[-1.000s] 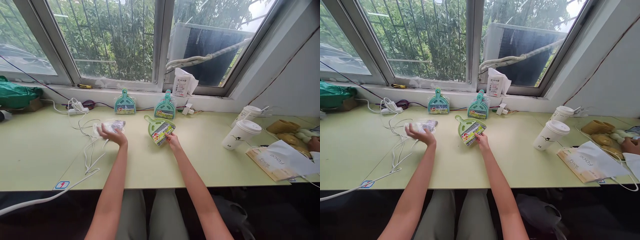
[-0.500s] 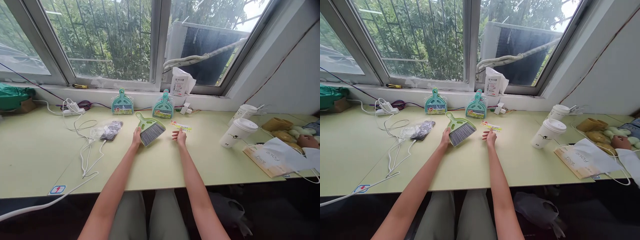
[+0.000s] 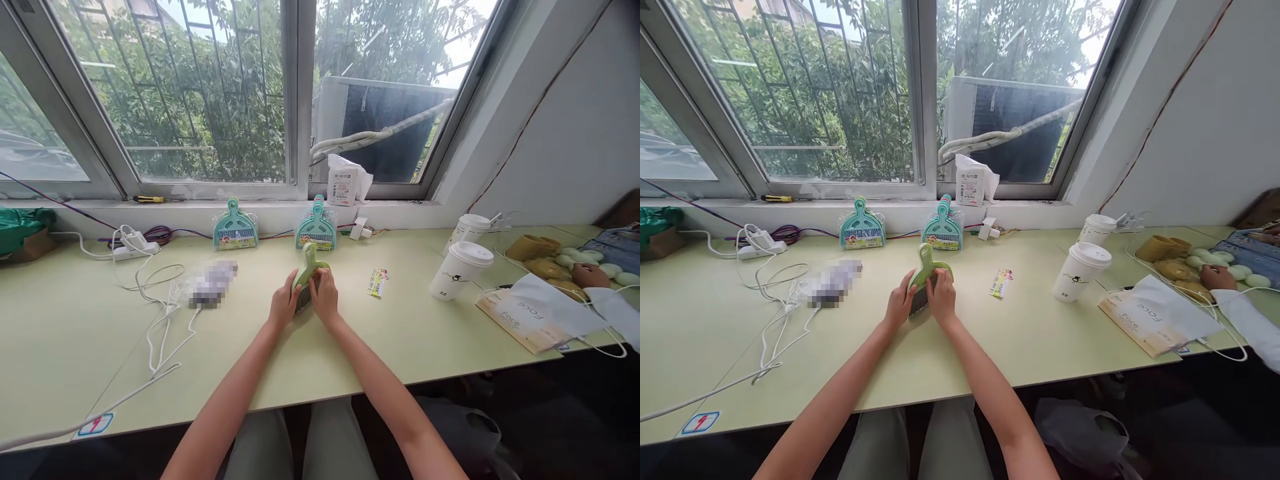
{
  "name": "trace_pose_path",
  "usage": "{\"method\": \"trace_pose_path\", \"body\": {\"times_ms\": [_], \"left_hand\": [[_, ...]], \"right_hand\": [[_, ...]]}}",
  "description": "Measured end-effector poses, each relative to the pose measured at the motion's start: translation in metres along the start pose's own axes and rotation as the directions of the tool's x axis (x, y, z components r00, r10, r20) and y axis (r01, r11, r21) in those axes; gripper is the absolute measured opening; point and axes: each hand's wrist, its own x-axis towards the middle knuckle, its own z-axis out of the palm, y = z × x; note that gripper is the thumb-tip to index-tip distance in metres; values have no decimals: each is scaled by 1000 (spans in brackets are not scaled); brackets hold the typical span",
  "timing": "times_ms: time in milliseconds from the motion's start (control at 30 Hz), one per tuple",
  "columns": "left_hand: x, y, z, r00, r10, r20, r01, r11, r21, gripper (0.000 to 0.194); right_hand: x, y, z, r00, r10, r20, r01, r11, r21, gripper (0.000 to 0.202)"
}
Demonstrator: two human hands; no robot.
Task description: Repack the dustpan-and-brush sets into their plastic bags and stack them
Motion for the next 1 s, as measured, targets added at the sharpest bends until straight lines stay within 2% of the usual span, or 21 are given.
{"method": "trace_pose_path", "body": {"times_ms": [100, 200, 300, 400, 467, 500, 533, 600, 633, 667, 733, 800, 900, 1000], "left_hand": [[-1, 3, -3, 1000, 3, 18, -3, 1000, -8, 57], [4, 5, -5, 999, -3, 41, 7, 995, -95, 52], [11, 8, -2, 995, 34, 91, -13, 975, -222, 45], [18, 10, 1, 990, 39, 137, -3, 967, -255, 37], [23, 6, -2, 998, -13, 66, 28, 971, -236, 30], [26, 2, -7, 998, -52, -18, 47, 974, -222, 27], [30, -3, -15, 988, -92, -128, 65, 977, -201, 25], [38, -16, -37, 925, -131, -355, 98, 989, -109, 23], [41, -23, -49, 898, -119, -424, 117, 993, -29, 23], [44, -31, -61, 888, -120, -444, 160, 986, 53, 22], [45, -45, -79, 898, -184, -399, 275, 944, 184, 24], [43, -54, -88, 907, -264, -328, 369, 874, 316, 24], [39, -58, -86, 924, -276, -264, 374, 792, 482, 25], [38, -54, -79, 931, -271, -246, 365, 738, 568, 40]], "right_hand": [[2, 0, -5, 999, -24, -32, 21, 998, -66, 25], [7, 4, -8, 998, -63, -21, 60, 991, -116, 24], [11, 10, -8, 998, -26, -57, 18, 991, -131, 28], [12, 11, -8, 996, 10, -89, -19, 995, -99, 31], [12, 7, -12, 992, 30, -121, -31, 999, -8, 34], [13, 5, -16, 987, 47, -151, -40, 998, 46, 36], [14, 4, -20, 980, 62, -188, -47, 995, 86, 38], [17, 4, -29, 966, 65, -251, -50, 997, 66, 39], [19, 6, -34, 964, 46, -262, -48, 999, -1, 37], [21, 11, -37, 968, 19, -252, -44, 995, -92, 35], [24, 25, -39, 983, -5, -183, -48, 958, -282, 30], [25, 42, -35, 996, 31, -89, -66, 901, -430, 27], [21, 63, -27, 990, 139, 40, -91, 813, -575, 22], [17, 69, -23, 958, 267, 103, -145, 761, -633, 24]]}}
